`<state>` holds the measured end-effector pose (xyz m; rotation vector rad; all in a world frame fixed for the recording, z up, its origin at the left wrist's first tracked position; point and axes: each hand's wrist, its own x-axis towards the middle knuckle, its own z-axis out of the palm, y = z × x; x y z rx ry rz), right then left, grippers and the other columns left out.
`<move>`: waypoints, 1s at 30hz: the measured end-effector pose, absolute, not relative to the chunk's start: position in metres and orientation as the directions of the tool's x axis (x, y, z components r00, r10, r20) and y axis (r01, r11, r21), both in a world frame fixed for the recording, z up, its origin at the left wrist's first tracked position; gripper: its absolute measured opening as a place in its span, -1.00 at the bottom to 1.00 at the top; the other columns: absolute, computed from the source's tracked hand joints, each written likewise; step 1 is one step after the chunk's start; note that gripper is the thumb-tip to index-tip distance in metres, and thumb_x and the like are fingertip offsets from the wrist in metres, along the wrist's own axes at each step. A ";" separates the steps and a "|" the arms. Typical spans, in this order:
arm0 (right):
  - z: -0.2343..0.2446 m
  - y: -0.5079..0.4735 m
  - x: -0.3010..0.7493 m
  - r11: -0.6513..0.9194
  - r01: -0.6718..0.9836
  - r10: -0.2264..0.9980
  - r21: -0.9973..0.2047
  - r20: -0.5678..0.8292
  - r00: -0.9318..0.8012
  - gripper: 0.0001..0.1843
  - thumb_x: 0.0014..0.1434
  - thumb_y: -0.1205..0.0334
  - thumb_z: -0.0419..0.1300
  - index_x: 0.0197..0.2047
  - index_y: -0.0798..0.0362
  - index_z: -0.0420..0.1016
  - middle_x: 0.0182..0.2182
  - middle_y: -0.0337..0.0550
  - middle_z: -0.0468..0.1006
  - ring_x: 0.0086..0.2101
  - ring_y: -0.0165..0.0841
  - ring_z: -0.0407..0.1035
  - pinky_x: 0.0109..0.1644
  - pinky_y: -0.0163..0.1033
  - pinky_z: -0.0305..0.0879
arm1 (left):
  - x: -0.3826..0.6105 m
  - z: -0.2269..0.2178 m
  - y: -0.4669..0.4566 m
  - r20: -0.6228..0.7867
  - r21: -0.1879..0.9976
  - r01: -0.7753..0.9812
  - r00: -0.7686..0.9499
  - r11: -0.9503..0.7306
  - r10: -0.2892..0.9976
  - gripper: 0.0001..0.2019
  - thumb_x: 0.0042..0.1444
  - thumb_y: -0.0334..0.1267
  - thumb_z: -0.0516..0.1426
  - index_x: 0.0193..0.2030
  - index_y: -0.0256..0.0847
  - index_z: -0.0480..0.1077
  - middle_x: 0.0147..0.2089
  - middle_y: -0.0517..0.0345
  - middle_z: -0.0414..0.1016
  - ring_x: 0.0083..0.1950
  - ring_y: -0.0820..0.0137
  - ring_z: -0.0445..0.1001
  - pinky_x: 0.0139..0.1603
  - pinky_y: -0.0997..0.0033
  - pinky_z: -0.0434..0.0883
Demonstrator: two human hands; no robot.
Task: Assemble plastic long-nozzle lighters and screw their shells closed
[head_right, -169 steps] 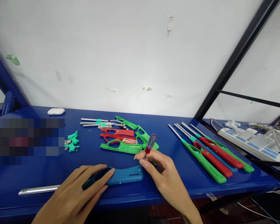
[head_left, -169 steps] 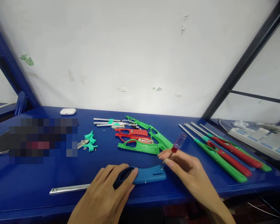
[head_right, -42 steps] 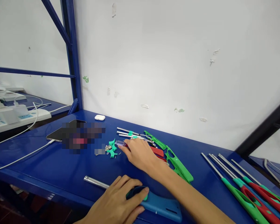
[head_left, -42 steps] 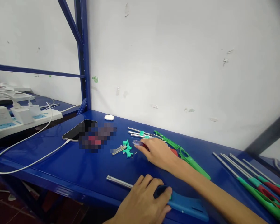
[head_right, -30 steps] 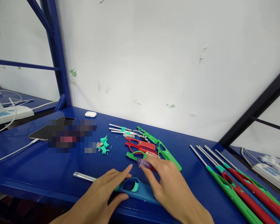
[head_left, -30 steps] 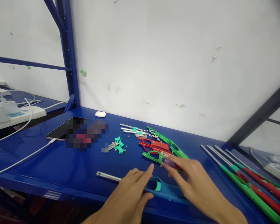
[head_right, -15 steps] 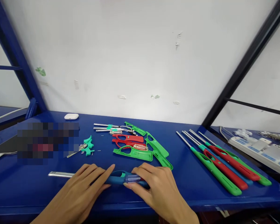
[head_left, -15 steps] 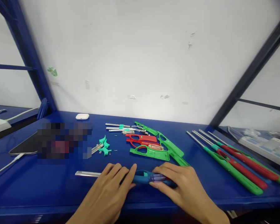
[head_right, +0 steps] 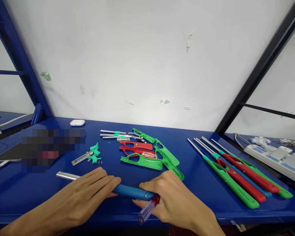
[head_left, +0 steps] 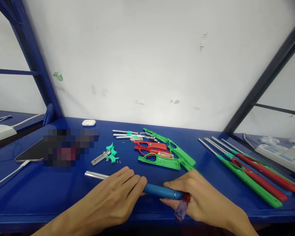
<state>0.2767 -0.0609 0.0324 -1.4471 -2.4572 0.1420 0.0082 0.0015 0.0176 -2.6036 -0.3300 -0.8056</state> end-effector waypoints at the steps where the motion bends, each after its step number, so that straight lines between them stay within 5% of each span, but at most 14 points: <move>1: 0.035 -0.059 0.277 0.495 0.827 0.869 -0.265 0.151 -0.472 -0.63 0.43 0.03 0.27 -0.43 -0.04 0.46 -0.56 -0.43 0.54 -0.55 -0.47 0.39 -0.38 -0.31 0.16 | 0.009 0.015 0.003 0.577 -0.296 0.337 0.809 -0.894 0.114 -0.76 0.53 -0.48 -0.06 0.10 -0.25 0.40 -0.18 0.09 0.65 -0.24 0.29 0.60 -0.02 0.26 0.54; 4: 0.035 -0.055 0.280 0.503 0.802 0.858 -0.321 0.072 -0.509 -0.63 0.47 0.03 0.22 -0.39 -0.04 0.44 -0.50 -0.36 0.57 -0.50 -0.41 0.42 -0.37 -0.28 0.15 | 0.010 0.009 0.005 0.502 -0.168 0.377 0.828 -0.911 0.250 -0.83 0.54 -0.41 -0.01 0.01 -0.23 0.41 -0.23 0.13 0.62 -0.27 0.30 0.60 -0.14 0.32 0.53; 7: 0.024 -0.056 0.282 0.546 0.805 0.837 -0.232 0.119 -0.534 -0.67 0.50 -0.04 0.16 -0.25 -0.07 0.52 -0.42 -0.30 0.61 -0.42 -0.33 0.51 -0.33 -0.23 0.17 | 0.005 0.016 0.002 0.335 0.033 0.406 0.856 -0.913 0.393 -0.82 0.50 -0.39 0.04 -0.15 -0.17 0.43 -0.28 0.19 0.59 -0.32 0.31 0.59 -0.28 0.39 0.46; 10: 0.009 -0.060 0.281 0.612 0.781 0.787 -0.122 0.199 -0.585 -0.73 0.53 -0.01 0.12 -0.14 -0.06 0.53 -0.43 -0.30 0.60 -0.45 -0.30 0.50 -0.36 -0.18 0.14 | -0.001 0.030 -0.001 0.221 0.068 0.396 0.889 -0.916 0.401 -0.76 0.46 -0.38 0.09 -0.30 -0.16 0.43 -0.36 0.20 0.55 -0.41 0.30 0.53 -0.35 0.37 0.39; 16: -0.001 -0.061 0.282 0.676 0.735 0.676 0.059 0.350 -0.649 -0.85 0.45 0.22 0.21 0.05 0.02 0.51 -0.42 -0.30 0.58 -0.49 -0.28 0.49 -0.46 -0.14 0.14 | -0.005 0.043 0.001 0.096 0.248 0.454 0.867 -0.856 0.488 -0.89 0.38 -0.42 0.20 -0.18 -0.15 0.52 -0.30 0.23 0.61 -0.29 0.34 0.61 -0.31 0.45 0.38; 21: 0.005 -0.065 0.289 0.648 0.760 0.723 -0.044 0.349 -0.596 -0.83 0.36 0.29 0.30 0.02 -0.03 0.58 -0.33 -0.26 0.70 -0.39 -0.28 0.61 -0.36 -0.20 0.36 | 0.001 0.025 0.001 0.331 0.011 0.375 0.873 -0.927 0.357 -0.85 0.47 -0.34 0.15 -0.19 -0.22 0.46 -0.33 0.18 0.58 -0.38 0.31 0.55 -0.32 0.36 0.42; 25: 0.013 -0.067 0.294 0.568 0.788 0.818 -0.239 0.270 -0.507 -0.78 0.38 0.02 0.33 0.04 -0.15 0.66 -0.23 -0.27 0.75 -0.27 -0.30 0.65 -0.19 -0.28 0.46 | 0.004 0.009 -0.003 0.571 -0.247 0.321 0.811 -0.914 0.130 -0.74 0.56 -0.45 -0.09 -0.01 -0.38 0.43 -0.35 0.14 0.58 -0.42 0.34 0.52 -0.29 0.30 0.47; 30: 0.022 -0.057 0.296 0.508 0.785 0.856 -0.353 0.106 -0.506 -0.75 0.40 -0.04 0.30 -0.23 -0.12 0.70 -0.43 -0.32 0.67 -0.45 -0.36 0.52 -0.36 -0.32 0.35 | 0.008 0.005 -0.002 0.564 -0.184 0.352 0.802 -0.918 0.194 -0.74 0.58 -0.35 -0.05 -0.10 -0.29 0.43 -0.37 0.17 0.58 -0.44 0.33 0.56 -0.37 0.31 0.42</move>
